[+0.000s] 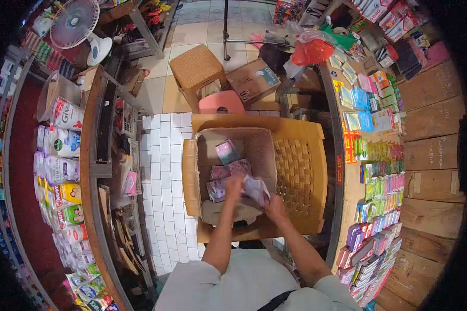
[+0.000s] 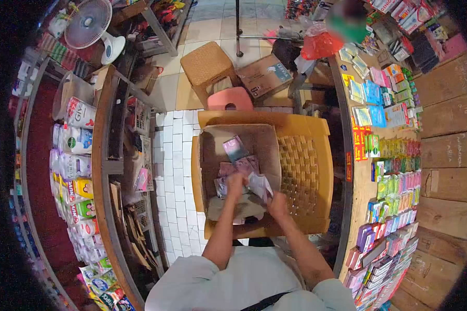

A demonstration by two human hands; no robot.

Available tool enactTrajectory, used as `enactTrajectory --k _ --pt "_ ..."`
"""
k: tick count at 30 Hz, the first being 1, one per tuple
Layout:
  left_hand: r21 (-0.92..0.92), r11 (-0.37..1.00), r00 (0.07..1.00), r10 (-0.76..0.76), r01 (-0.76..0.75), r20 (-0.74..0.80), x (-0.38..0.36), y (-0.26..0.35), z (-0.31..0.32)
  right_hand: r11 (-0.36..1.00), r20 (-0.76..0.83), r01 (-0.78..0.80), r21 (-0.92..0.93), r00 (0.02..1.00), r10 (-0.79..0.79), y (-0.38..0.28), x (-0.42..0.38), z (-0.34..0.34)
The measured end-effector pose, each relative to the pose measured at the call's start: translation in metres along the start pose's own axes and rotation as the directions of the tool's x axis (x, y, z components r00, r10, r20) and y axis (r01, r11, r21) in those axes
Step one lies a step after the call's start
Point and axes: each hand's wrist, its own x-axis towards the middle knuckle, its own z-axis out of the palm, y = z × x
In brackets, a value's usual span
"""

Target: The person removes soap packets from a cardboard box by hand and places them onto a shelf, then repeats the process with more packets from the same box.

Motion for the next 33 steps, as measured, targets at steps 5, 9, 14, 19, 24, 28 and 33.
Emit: enactTrajectory --k 5,9,14,19,24,28,33 --pt "0.588 0.613 0.838 -0.265 0.528 -0.476 0.044 -0.097 -0.055 1.000 -0.107 0.007 -0.007 0.994 -0.007 0.011 -0.009 0.012" --pt "0.597 0.569 0.825 -0.370 0.565 -0.428 0.033 -0.119 -0.056 0.995 -0.153 0.071 0.065 0.986 -0.060 0.018 -0.011 0.013" --pt "0.789 0.526 0.947 -0.202 0.319 -0.249 0.046 -0.121 -0.044 0.984 -0.124 -0.110 0.143 0.984 0.128 0.034 -0.009 0.014" --pt "0.708 0.703 0.938 0.194 0.070 -0.286 -0.042 0.010 -0.019 0.941 -0.183 -0.320 0.112 0.924 0.336 0.054 0.009 0.032" --pt "0.577 0.753 0.857 0.488 -0.317 -0.166 -0.159 0.165 -0.046 0.634 0.016 -0.455 0.625 0.820 0.573 0.096 0.047 0.090" --pt "0.496 0.606 0.660 0.747 -0.622 -0.085 -0.205 0.200 -0.061 -0.123 0.433 -0.415 0.901 0.864 0.256 -0.037 -0.002 0.028" --pt "0.391 0.580 0.632 0.775 -0.715 0.004 -0.242 0.178 -0.085 -0.303 0.425 -0.400 0.865 0.905 0.019 -0.090 -0.001 0.029"
